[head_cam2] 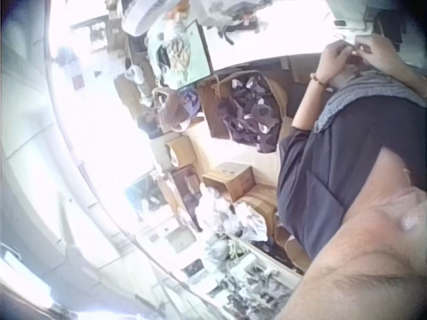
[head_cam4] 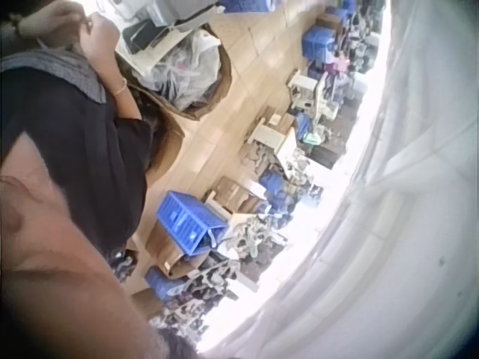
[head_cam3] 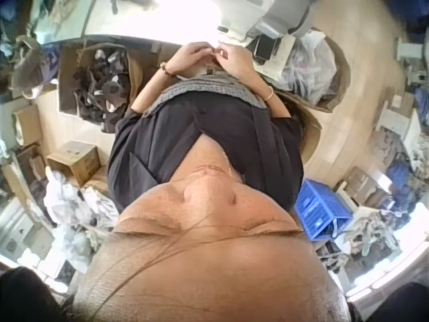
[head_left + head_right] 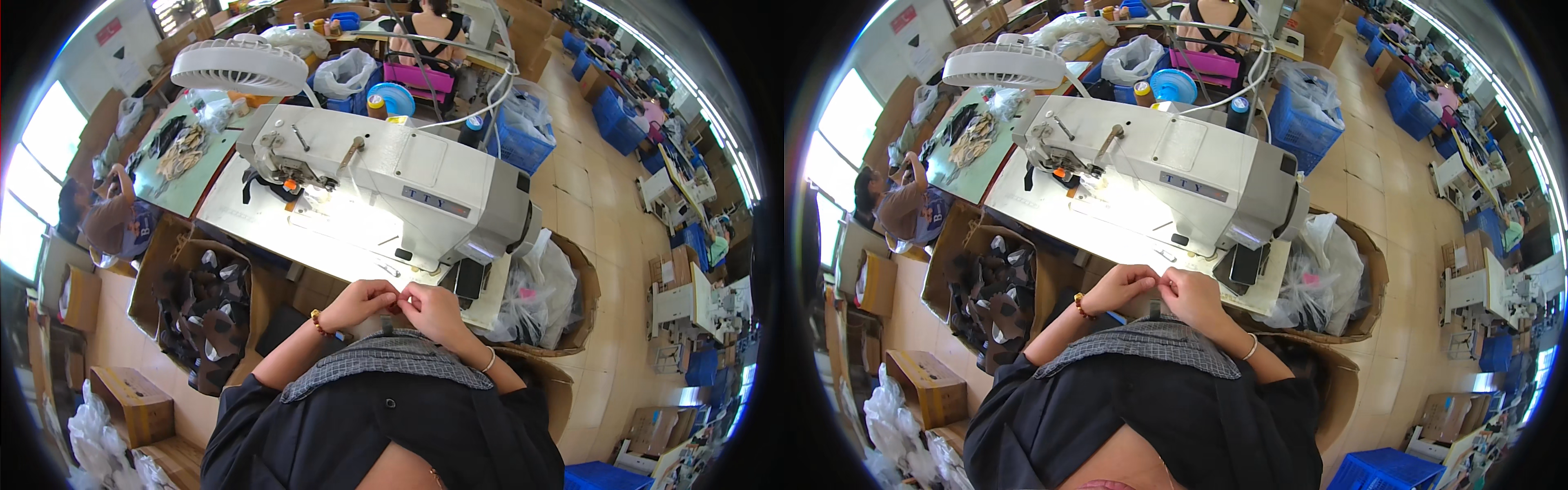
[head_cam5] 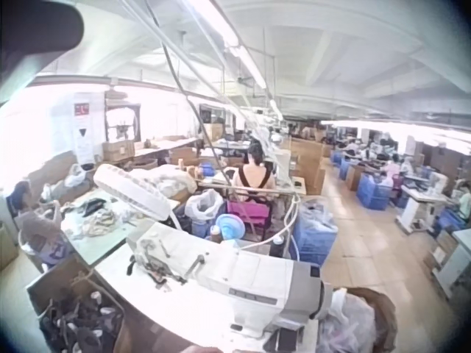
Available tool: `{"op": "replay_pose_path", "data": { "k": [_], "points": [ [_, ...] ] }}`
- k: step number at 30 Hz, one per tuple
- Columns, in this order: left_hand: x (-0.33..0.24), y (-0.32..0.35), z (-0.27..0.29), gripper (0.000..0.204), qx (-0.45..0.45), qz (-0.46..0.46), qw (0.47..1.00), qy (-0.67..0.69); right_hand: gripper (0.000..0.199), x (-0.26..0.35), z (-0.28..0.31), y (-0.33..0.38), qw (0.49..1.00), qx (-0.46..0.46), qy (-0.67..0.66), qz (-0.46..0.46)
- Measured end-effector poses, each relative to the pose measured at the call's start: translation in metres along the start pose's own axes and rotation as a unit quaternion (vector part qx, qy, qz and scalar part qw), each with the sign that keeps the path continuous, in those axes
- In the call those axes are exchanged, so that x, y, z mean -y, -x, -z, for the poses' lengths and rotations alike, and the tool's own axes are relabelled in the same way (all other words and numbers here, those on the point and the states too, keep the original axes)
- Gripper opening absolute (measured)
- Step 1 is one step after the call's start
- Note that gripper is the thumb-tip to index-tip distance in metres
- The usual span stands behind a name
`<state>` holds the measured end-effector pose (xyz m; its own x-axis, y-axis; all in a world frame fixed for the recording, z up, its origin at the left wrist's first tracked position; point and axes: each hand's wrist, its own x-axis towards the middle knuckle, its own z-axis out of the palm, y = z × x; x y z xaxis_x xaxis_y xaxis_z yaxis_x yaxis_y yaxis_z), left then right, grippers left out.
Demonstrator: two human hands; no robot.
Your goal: The person winds thread onto the sewing machine, cuts the thread using snips, threads the machine, and sews a shoe upper using the sewing machine.
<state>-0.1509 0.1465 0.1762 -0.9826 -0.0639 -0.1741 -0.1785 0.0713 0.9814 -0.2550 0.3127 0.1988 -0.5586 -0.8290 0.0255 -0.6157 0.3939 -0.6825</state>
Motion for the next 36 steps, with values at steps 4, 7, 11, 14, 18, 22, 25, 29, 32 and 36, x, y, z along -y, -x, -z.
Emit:
{"op": "replay_pose_path", "data": {
  "k": [4,7,11,14,18,22,25,29,32,36],
  "points": [
    [0.007,-0.005,0.013,0.014,-0.015,0.008,0.999,-0.036,0.010,-0.014,-0.006,-0.007,0.998,-0.015,-0.068,0.012],
    [0.020,-0.009,0.018,0.014,-0.036,0.008,0.999,-0.024,0.008,-0.014,-0.012,-0.013,0.994,0.029,-0.103,-0.019],
    [0.028,-0.012,0.028,0.012,-0.060,-0.006,0.998,0.012,0.008,-0.022,-0.020,-0.025,0.989,0.041,-0.140,-0.015],
    [0.038,-0.020,0.041,0.013,-0.014,-0.035,0.995,-0.097,0.008,-0.029,-0.025,-0.035,0.986,0.063,-0.153,-0.004],
    [0.006,-0.037,0.070,0.030,-0.451,-0.191,0.786,-0.378,0.010,-0.036,-0.027,-0.045,0.987,0.088,-0.135,-0.015],
    [-0.013,-0.057,0.099,0.031,-0.508,-0.219,0.753,-0.357,0.011,-0.050,-0.035,-0.048,0.989,0.086,-0.115,-0.022],
    [-0.014,-0.070,0.104,0.029,-0.510,-0.198,0.733,-0.404,0.012,-0.057,-0.036,-0.047,0.987,0.101,-0.121,-0.038],
    [-0.010,-0.076,0.102,0.027,-0.527,-0.181,0.761,-0.333,0.013,-0.066,-0.032,-0.045,0.987,0.103,-0.113,-0.048],
    [-0.009,-0.078,0.106,0.027,-0.511,-0.209,0.758,-0.347,0.014,-0.076,-0.026,-0.045,0.987,0.127,-0.081,-0.058],
    [-0.019,-0.064,0.088,0.024,-0.524,-0.216,0.765,-0.305,0.014,-0.085,-0.026,-0.043,0.991,0.109,-0.073,-0.026]
  ]
}}
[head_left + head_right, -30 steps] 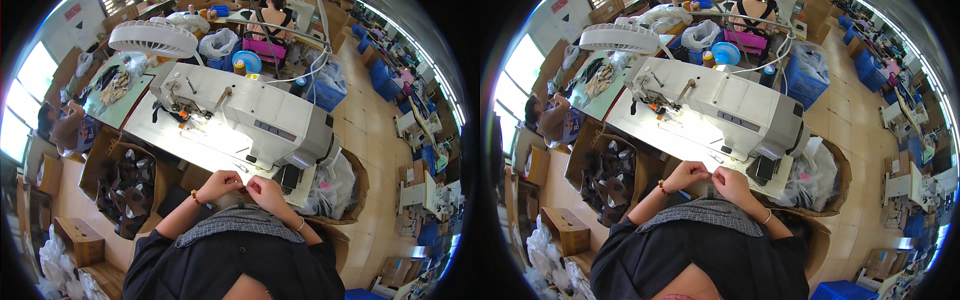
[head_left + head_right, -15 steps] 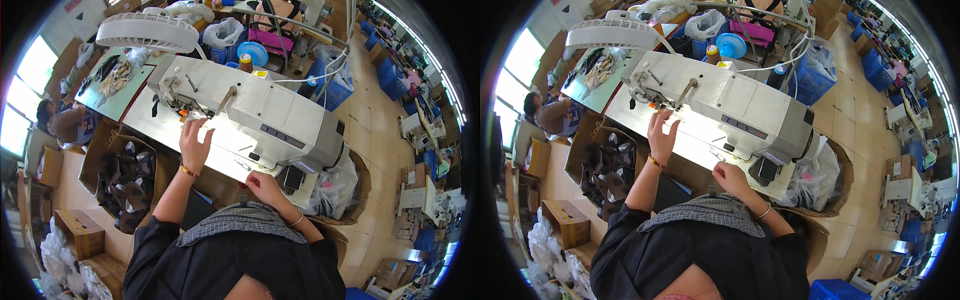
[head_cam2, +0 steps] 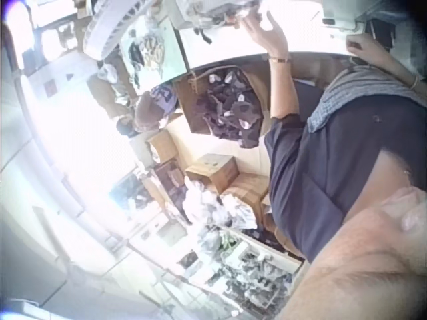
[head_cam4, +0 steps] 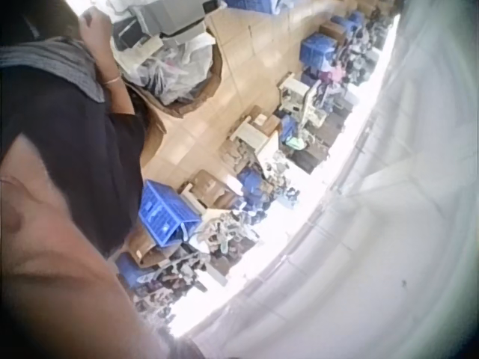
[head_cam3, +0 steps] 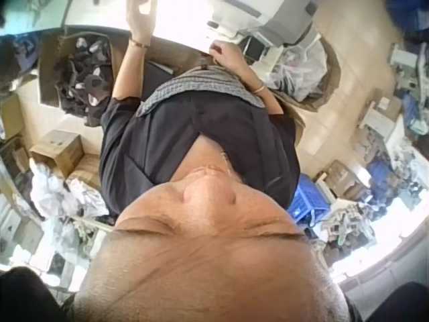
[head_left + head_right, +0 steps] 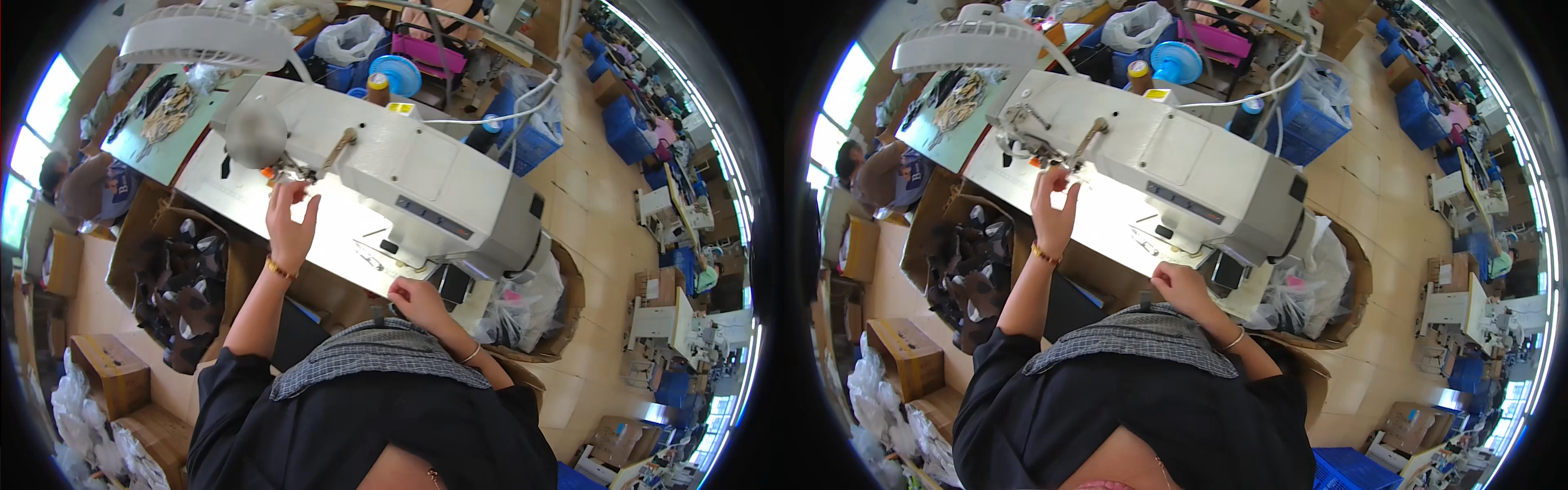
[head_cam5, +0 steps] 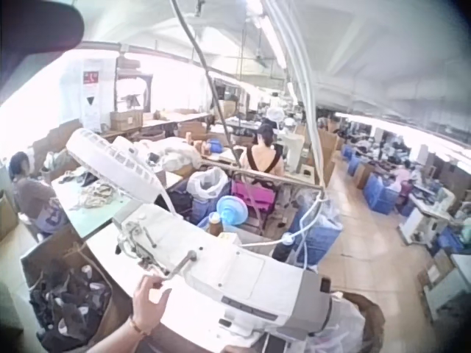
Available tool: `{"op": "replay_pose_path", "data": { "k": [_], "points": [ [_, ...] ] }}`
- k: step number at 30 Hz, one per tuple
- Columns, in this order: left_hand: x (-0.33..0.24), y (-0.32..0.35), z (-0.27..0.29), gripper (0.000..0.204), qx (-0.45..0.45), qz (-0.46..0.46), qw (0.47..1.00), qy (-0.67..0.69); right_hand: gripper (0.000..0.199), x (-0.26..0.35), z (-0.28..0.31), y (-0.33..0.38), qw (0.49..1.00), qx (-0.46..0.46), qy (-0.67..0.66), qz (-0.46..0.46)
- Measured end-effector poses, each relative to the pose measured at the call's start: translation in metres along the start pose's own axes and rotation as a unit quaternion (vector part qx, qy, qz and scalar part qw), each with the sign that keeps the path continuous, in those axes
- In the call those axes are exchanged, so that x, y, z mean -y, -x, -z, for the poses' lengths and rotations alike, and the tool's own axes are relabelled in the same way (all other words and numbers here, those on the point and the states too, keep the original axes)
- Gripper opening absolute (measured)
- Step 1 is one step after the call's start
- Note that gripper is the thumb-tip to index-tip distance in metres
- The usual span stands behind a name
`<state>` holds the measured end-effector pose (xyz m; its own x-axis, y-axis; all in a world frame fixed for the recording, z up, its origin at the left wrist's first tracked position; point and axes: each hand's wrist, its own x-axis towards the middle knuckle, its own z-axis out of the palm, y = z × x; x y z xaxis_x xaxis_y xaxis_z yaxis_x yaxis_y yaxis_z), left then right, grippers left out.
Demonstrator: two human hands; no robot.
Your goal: The person winds thread onto the sewing machine, cuts the thread using snips, threads the machine, and sews a shoe upper using the sewing machine.
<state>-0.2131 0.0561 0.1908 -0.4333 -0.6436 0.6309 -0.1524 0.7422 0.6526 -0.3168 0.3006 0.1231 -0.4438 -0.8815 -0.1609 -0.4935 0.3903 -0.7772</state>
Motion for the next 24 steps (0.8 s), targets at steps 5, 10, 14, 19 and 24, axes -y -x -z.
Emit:
{"op": "replay_pose_path", "data": {
  "k": [5,10,14,19,24],
  "points": [
    [-0.056,0.068,-0.006,0.023,0.210,-0.005,0.967,0.146,0.011,0.026,0.020,0.008,0.989,-0.046,0.082,0.112],
    [-0.069,0.109,-0.029,0.022,0.402,0.172,0.853,0.285,0.011,0.022,0.029,0.018,0.978,-0.068,0.124,0.156],
    [-0.063,0.111,-0.022,0.017,0.436,0.286,0.807,0.276,0.010,0.013,0.023,0.023,0.982,-0.093,0.068,0.148],
    [-0.049,0.117,-0.017,0.012,0.450,0.237,0.837,0.203,0.010,0.017,0.016,0.024,0.993,-0.051,0.022,0.106],
    [-0.030,0.118,-0.012,0.011,0.468,0.236,0.823,0.217,0.010,0.020,0.000,0.019,0.993,-0.059,-0.024,0.102]
  ]
}}
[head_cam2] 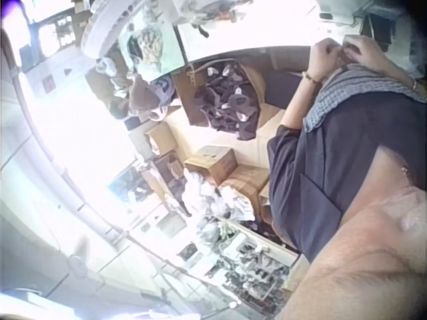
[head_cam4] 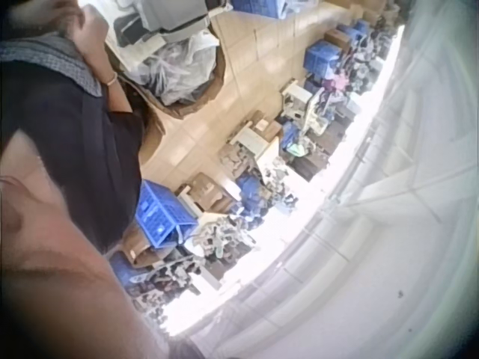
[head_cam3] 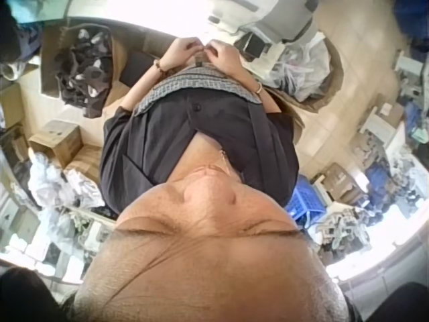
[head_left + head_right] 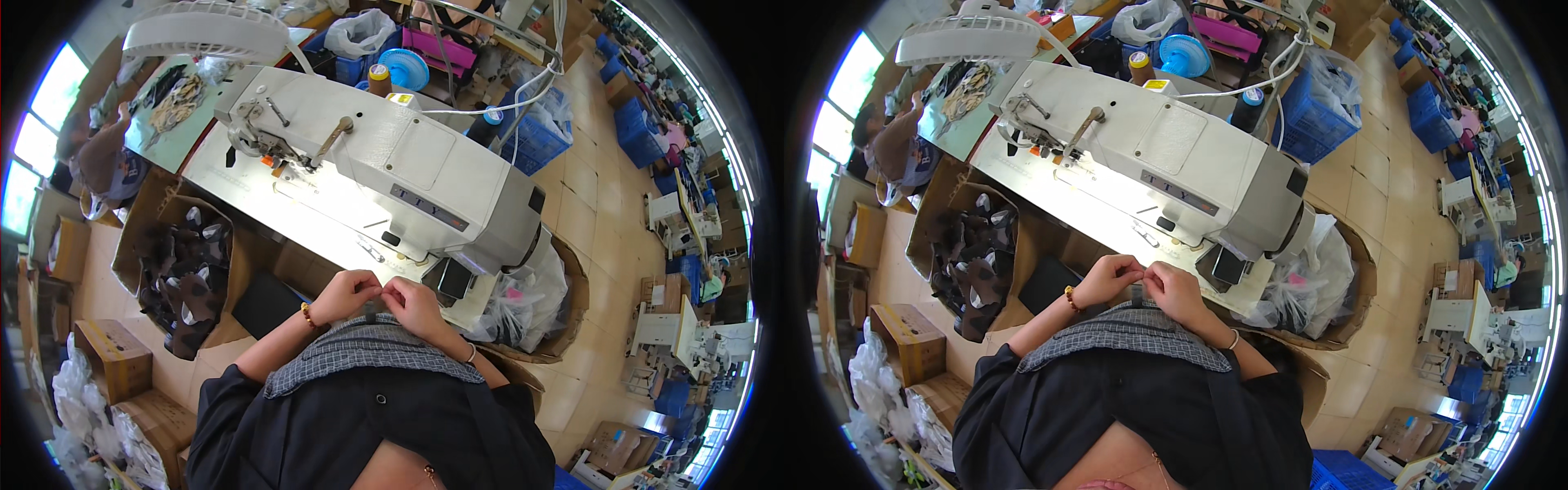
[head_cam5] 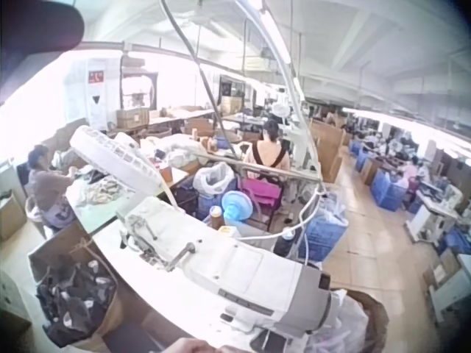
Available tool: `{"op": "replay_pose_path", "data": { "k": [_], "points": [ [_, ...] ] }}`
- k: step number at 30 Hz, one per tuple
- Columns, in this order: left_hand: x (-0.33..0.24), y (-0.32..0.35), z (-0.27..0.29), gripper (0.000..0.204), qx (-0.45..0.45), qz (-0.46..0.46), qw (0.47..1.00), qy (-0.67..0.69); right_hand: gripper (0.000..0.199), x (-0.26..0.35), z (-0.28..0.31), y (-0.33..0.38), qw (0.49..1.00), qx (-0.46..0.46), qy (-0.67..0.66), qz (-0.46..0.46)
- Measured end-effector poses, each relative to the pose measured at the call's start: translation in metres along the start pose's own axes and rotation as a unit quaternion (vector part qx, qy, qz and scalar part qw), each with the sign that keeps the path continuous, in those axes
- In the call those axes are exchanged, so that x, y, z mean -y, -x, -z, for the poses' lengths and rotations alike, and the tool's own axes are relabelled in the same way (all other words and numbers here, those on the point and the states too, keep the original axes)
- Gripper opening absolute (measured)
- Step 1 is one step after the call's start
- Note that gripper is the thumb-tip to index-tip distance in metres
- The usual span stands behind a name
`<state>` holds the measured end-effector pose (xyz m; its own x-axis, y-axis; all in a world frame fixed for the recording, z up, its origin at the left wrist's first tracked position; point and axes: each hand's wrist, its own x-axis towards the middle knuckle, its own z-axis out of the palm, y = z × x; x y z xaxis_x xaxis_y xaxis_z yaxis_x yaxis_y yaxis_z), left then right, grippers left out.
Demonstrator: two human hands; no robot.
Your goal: The person winds thread onto the sewing machine, cuts the thread using snips, threads the machine, and sews a shoe upper using the sewing machine.
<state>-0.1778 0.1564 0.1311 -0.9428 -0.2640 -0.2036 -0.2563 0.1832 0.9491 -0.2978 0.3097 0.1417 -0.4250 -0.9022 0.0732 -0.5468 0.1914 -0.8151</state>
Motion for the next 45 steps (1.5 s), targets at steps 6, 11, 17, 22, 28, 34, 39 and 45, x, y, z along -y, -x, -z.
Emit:
{"op": "replay_pose_path", "data": {
  "k": [6,11,17,22,28,34,39,45],
  "points": [
    [0.031,-0.003,0.012,0.012,0.008,-0.007,1.000,0.004,0.010,-0.005,-0.018,-0.007,0.998,0.004,-0.012,-0.055],
    [0.059,-0.012,0.021,0.015,-0.065,-0.030,0.994,-0.086,0.012,0.010,-0.021,-0.006,0.996,0.002,0.069,-0.048],
    [0.075,-0.011,0.038,0.015,-0.119,-0.010,0.989,-0.093,0.008,0.068,0.035,0.013,0.978,-0.179,0.094,0.043],
    [0.042,-0.014,0.047,0.019,-0.161,-0.025,0.986,-0.040,0.008,0.067,0.059,0.014,0.971,-0.227,0.070,0.026],
    [0.013,-0.003,0.057,0.014,-0.199,-0.048,0.976,0.077,0.035,0.000,0.021,-0.006,0.951,-0.133,0.257,-0.113],
    [-0.004,0.014,0.047,0.008,-0.151,-0.080,0.984,0.051,0.029,-0.058,-0.028,-0.036,0.975,-0.168,0.062,-0.134],
    [-0.035,0.023,0.022,0.007,-0.075,-0.364,0.917,-0.142,0.020,-0.011,-0.021,0.005,0.954,0.008,-0.203,-0.218],
    [-0.050,0.012,-0.009,0.009,-0.010,-0.485,0.834,-0.262,0.024,0.031,0.012,0.061,0.859,0.068,-0.441,-0.252]
  ]
}}
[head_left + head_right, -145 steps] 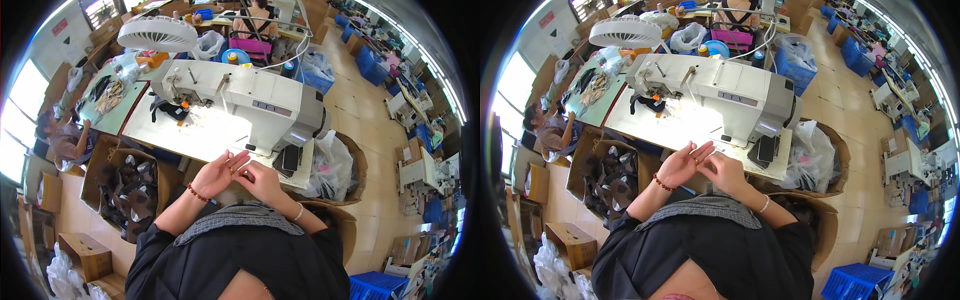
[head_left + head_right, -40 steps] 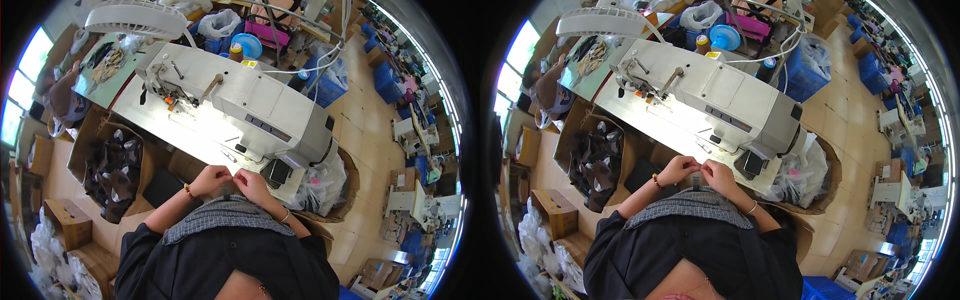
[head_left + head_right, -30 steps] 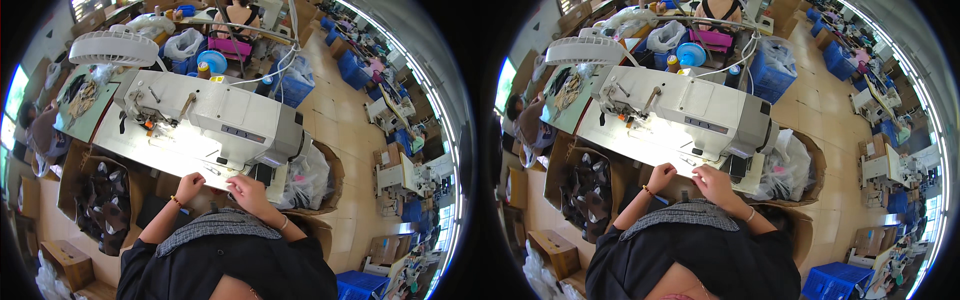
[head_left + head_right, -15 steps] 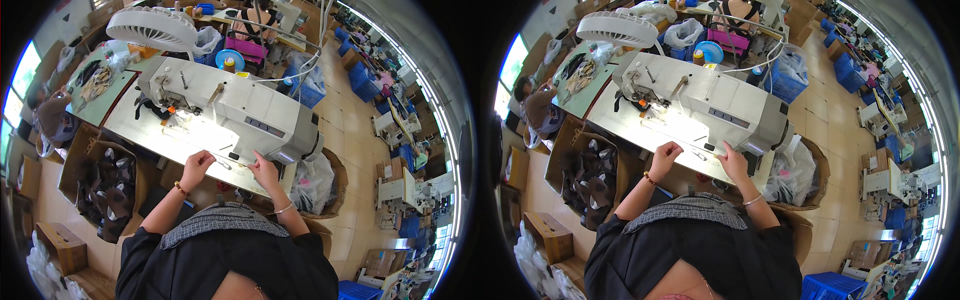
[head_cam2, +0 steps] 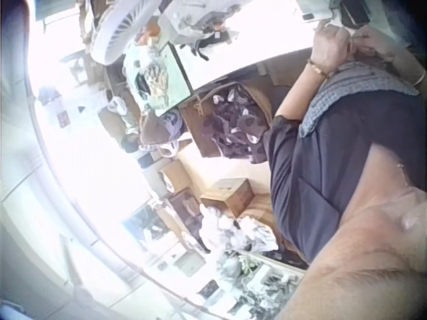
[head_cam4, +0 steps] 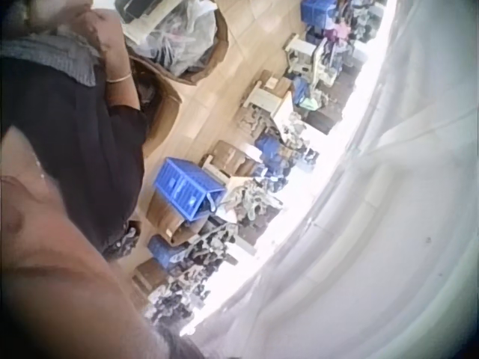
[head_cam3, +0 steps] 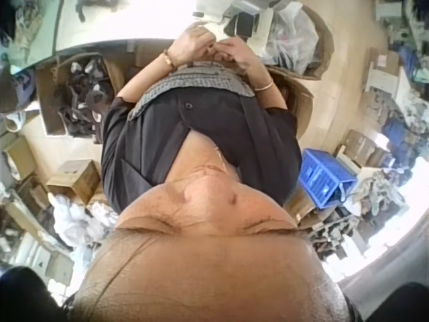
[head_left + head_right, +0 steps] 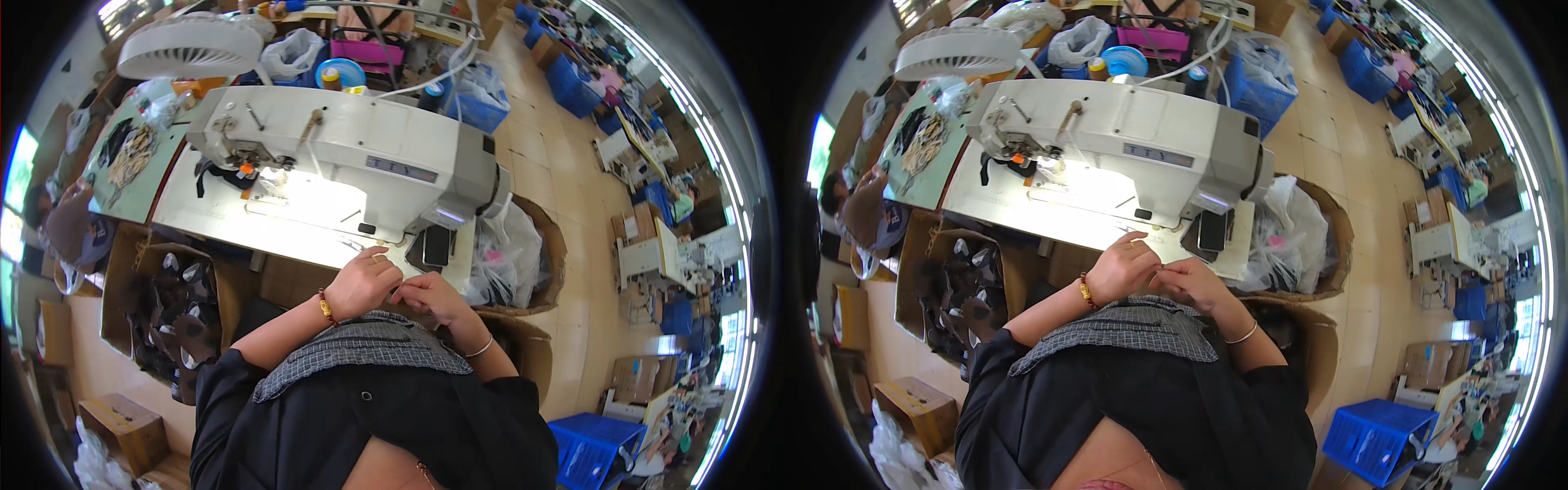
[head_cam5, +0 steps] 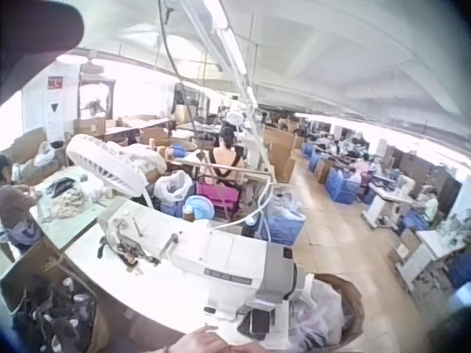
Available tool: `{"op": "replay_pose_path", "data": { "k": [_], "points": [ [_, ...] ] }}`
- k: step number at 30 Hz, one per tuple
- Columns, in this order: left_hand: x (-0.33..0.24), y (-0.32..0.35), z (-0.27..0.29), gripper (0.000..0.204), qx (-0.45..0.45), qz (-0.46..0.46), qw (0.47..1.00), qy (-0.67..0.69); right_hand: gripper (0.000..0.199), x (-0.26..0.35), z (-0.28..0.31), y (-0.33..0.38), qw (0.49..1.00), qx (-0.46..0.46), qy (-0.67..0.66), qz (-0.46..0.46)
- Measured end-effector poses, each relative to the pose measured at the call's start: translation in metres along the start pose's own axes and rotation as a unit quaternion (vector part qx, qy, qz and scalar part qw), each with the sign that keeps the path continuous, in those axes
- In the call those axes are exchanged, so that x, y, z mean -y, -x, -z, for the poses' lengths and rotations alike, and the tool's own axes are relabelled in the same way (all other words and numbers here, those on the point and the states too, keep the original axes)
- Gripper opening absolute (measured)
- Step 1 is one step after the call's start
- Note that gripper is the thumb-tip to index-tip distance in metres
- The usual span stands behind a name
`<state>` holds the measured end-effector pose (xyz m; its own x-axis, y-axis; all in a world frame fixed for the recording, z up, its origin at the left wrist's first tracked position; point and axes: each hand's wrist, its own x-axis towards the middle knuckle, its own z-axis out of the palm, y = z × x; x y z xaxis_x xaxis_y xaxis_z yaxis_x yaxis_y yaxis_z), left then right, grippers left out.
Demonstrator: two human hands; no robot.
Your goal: The person winds thread onto the sewing machine, cuts the thread using snips, threads the machine, and sews a shoe upper using the sewing machine.
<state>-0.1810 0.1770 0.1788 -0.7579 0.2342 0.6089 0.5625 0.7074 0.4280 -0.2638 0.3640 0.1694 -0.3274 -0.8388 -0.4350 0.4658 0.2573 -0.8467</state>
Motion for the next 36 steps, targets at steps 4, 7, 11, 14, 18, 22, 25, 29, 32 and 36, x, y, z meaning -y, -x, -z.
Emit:
{"op": "replay_pose_path", "data": {
  "k": [4,7,11,14,18,22,25,29,32,36],
  "points": [
    [-0.014,-0.012,0.000,0.009,-0.017,0.053,0.995,0.077,0.025,-0.004,0.008,0.024,0.997,-0.002,-0.078,0.024],
    [-0.021,-0.017,-0.005,0.009,0.027,0.043,0.995,0.086,0.023,-0.010,0.007,0.040,0.997,-0.034,-0.044,0.060],
    [-0.035,-0.024,-0.011,0.007,0.054,0.033,0.991,0.122,0.018,-0.009,-0.007,0.064,0.979,-0.131,0.123,0.093],
    [-0.048,-0.031,-0.011,0.006,0.099,0.074,0.973,0.196,0.008,-0.010,-0.020,0.078,0.872,-0.267,0.305,0.273],
    [-0.056,-0.034,-0.015,0.008,0.151,0.229,0.894,0.353,0.007,-0.001,-0.032,0.095,0.766,-0.348,0.450,0.298],
    [-0.058,-0.043,-0.013,0.011,0.155,0.286,0.869,0.374,0.011,0.002,-0.032,0.101,0.719,-0.388,0.455,0.353],
    [-0.049,-0.039,-0.020,0.011,0.115,0.290,0.853,0.420,0.023,0.004,-0.035,0.102,0.773,-0.384,0.376,0.337],
    [-0.049,-0.043,-0.010,0.014,0.095,0.384,0.724,0.565,0.035,0.002,-0.036,0.091,0.837,-0.385,0.233,0.311],
    [-0.046,-0.038,-0.011,0.016,0.057,0.377,0.680,0.626,0.027,0.008,-0.032,0.081,0.844,-0.339,0.249,0.334],
    [-0.051,-0.038,-0.009,0.018,0.015,0.385,0.690,0.613,0.021,0.015,-0.037,0.061,0.850,-0.296,0.260,0.350]
  ]
}}
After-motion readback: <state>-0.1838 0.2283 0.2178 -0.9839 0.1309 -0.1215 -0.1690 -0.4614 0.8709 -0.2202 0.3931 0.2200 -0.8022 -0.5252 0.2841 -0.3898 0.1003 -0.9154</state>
